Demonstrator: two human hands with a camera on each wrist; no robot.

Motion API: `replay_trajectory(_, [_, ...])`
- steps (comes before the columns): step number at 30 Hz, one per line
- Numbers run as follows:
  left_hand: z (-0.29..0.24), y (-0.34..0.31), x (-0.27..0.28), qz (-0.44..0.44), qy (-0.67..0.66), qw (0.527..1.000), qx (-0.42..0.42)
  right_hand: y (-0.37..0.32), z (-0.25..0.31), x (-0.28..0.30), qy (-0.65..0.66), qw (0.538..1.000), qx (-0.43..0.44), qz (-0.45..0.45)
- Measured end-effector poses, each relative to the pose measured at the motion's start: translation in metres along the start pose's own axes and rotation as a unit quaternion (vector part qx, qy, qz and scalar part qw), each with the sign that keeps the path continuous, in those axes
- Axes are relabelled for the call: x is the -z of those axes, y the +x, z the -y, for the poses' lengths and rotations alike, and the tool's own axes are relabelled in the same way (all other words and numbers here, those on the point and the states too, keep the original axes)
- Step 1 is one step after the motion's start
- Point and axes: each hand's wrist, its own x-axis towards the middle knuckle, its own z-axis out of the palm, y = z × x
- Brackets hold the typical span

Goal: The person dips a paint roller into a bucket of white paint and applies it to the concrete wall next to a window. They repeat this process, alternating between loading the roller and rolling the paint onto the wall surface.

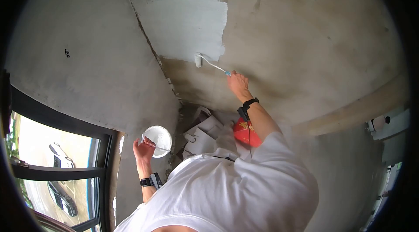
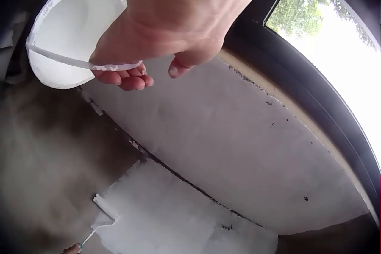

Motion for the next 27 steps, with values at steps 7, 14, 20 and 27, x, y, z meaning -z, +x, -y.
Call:
replay_trajectory(7, [0.004,0.025,-0.043,0.02,0.078,0.995,0.053,-0.035,-0.043,0.006,-0.013,0.999,-0.04,-0.014])
replay_trajectory(14, [0.01,0.033,-0.059,0.017,0.129,0.99,0.062,-0.057,-0.053,0.019,0.003,0.998,-0.057,-0.003])
replay_trajectory(20, [0.022,0.042,-0.078,-0.003,0.23,0.972,0.049,-0.113,-0.009,0.043,0.134,0.99,0.011,0.04])
replay_trajectory(27, [0.039,0.046,-0.072,0.069,0.303,0.949,0.061,-0.182,0.071,0.019,0.254,0.923,0.109,0.268])
